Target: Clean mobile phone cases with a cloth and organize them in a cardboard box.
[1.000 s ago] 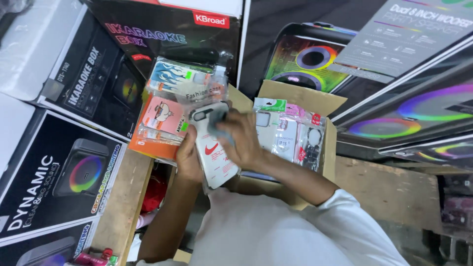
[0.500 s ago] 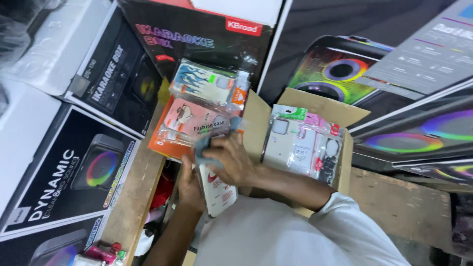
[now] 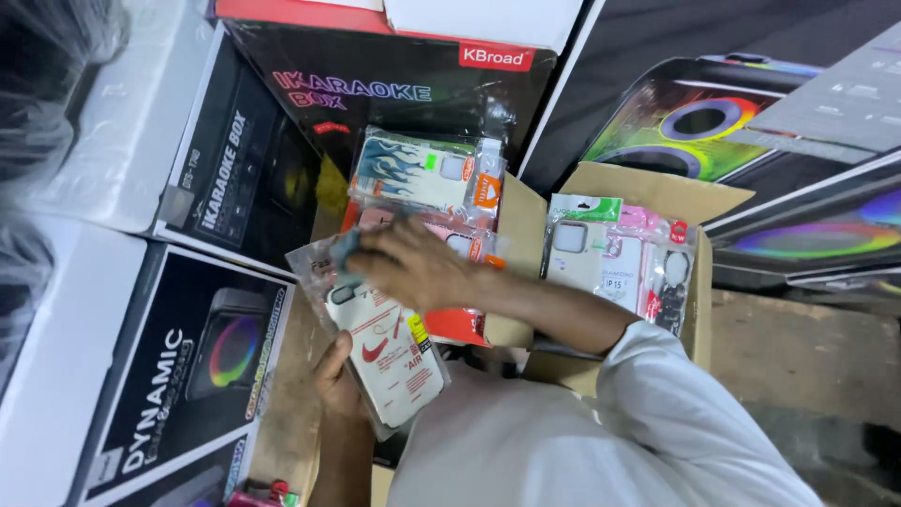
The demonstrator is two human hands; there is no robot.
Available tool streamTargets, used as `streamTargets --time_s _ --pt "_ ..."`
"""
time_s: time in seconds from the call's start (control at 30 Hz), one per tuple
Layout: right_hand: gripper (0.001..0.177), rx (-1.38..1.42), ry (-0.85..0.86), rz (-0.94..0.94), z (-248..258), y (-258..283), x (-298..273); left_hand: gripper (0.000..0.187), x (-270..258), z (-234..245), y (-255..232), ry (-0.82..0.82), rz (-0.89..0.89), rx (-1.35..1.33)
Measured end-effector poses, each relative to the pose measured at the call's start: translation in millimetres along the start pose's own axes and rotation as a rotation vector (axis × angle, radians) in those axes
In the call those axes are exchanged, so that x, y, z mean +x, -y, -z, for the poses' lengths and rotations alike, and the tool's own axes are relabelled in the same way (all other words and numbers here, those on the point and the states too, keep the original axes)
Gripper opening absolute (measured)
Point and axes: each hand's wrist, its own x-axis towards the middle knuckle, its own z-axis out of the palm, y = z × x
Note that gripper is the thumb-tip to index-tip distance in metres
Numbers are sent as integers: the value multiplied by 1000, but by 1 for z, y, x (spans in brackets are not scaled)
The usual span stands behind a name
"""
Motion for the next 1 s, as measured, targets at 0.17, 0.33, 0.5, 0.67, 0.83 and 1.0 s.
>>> streamTargets --time_s 0.17,0.33,0.5,0.67,0.83,1.0 --pt "42 -320 113 -257 11 -65 0 54 11 -30 -25 44 -17 18" --pt "62 -299 117 -580 52 -35 -23 44 25 -38 -17 -287 -41 136" --pt "72 802 26 -908 130 48 -46 48 26 -139 18 32 -111 359" --pt "63 757 -344 -1058 154 65 -149 69 40 -153 111 47 -166 686" --pt "63 496 -537 -1381 187 63 -231 65 46 -165 208 333 -221 931" --pt "60 34 -292 -1416 207 46 -297 75 74 -112 306 545 -398 1513"
